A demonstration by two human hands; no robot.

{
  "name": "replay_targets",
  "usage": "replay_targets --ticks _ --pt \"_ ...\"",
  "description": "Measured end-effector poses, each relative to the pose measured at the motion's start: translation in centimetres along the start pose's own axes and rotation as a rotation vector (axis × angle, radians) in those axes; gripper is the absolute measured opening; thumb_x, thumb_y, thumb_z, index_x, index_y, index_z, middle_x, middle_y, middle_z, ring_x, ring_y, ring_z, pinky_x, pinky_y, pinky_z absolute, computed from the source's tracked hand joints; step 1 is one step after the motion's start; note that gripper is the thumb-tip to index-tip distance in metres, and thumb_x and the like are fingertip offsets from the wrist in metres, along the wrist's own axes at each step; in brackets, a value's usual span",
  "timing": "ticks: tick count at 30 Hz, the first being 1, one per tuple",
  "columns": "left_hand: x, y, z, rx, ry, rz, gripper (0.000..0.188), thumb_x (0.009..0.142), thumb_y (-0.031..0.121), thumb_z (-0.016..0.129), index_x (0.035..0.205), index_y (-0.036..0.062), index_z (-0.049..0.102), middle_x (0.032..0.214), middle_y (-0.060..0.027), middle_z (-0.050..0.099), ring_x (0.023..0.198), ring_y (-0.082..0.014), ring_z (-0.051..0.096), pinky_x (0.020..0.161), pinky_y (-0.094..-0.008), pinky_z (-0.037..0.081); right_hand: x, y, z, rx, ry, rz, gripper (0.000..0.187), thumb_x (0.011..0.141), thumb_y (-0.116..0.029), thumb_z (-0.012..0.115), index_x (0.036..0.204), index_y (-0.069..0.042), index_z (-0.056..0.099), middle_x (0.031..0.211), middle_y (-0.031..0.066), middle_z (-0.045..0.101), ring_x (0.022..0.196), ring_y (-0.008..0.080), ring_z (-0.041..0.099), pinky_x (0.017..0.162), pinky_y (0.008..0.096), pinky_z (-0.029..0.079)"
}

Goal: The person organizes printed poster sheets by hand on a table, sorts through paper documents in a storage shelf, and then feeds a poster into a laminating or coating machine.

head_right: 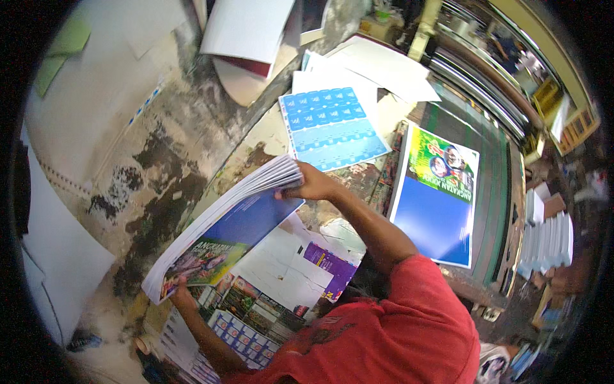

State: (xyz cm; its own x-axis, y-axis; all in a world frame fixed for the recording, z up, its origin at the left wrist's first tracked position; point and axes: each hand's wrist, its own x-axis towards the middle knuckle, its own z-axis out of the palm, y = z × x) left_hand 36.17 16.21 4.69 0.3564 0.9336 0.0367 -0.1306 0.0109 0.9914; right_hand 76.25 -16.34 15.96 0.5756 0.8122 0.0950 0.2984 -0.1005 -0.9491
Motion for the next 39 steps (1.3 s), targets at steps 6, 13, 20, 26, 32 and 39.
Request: replay_targets --ticks 6,13,20,26,32,39 --pt "-1.0 0.3 -3.5 0.078 0.049 -0.057 0.065 0.074 0.006 0.079 0.129 -0.0061 0.047 0.133 -0.0181 0.048 0.118 -0.0295 0.05 0.106 -0.0445 0.035 -1.5 -16.3 5.9 -0.532 0.192 -0.706 0.116 0.059 -0.047 0.082 0.15 -0.008 0.021 0.149 0.025 0.025 0.138 0.041 0.027 0.111 0.0547 0.022" --pt "-1.2 2.3 1.7 0.029 0.029 0.176 0.056 0.074 0.014 0.081 0.119 -0.0055 0.054 0.122 -0.0172 0.055 0.11 -0.0297 0.053 0.108 -0.0455 0.031 4.3 -12.0 12.9 -1.052 -0.216 -0.617 0.057 0.059 -0.048 0.08 0.097 -0.01 0.062 0.093 0.0073 0.064 0.096 0.0276 0.061 0.086 0.0437 0.041" --pt "3.3 13.8 8.9 0.321 -0.171 0.387 0.078 0.084 0.039 0.068 0.142 -0.0012 0.033 0.144 -0.0163 0.039 0.131 -0.0272 0.039 0.11 -0.0429 0.028 -3.7 -15.4 -0.7 -0.751 0.145 -0.458 0.043 0.063 -0.041 0.081 0.079 -0.008 0.059 0.07 0.0115 0.061 0.069 0.0341 0.062 0.063 0.0463 0.047" --pt "-8.0 5.3 26.0 -0.266 -0.764 0.001 0.094 0.085 0.07 0.047 0.152 0.0136 0.015 0.154 -0.012 0.022 0.139 -0.0303 0.026 0.112 -0.0483 0.026 -19.3 -19.1 -15.6 -0.288 0.713 0.075 0.043 0.063 -0.018 0.089 0.099 -0.003 0.069 0.088 0.0039 0.069 0.082 0.0117 0.062 0.075 0.0269 0.05" --pt "-24.9 13.3 49.2 -0.142 -1.287 -0.138 0.068 0.08 0.014 0.077 0.131 -0.001 0.034 0.119 -0.0137 0.055 0.106 -0.0197 0.056 0.094 -0.0337 0.045 -34.5 -11.3 -23.0 0.134 1.277 0.353 0.047 0.073 -0.034 0.081 0.096 0.004 0.064 0.08 0.0111 0.067 0.064 0.0174 0.063 0.061 0.0299 0.053" --pt "-27.3 -4.8 56.2 0.519 -1.423 0.087 0.095 0.075 0.036 0.079 0.137 -0.0105 0.025 0.123 -0.0286 0.05 0.115 -0.0346 0.052 0.097 -0.04 0.041 -40.1 7.4 -24.0 0.007 1.192 0.935 0.063 0.074 -0.043 0.079 0.103 0.011 0.064 0.087 0.0186 0.067 0.081 0.027 0.065 0.069 0.04 0.053"
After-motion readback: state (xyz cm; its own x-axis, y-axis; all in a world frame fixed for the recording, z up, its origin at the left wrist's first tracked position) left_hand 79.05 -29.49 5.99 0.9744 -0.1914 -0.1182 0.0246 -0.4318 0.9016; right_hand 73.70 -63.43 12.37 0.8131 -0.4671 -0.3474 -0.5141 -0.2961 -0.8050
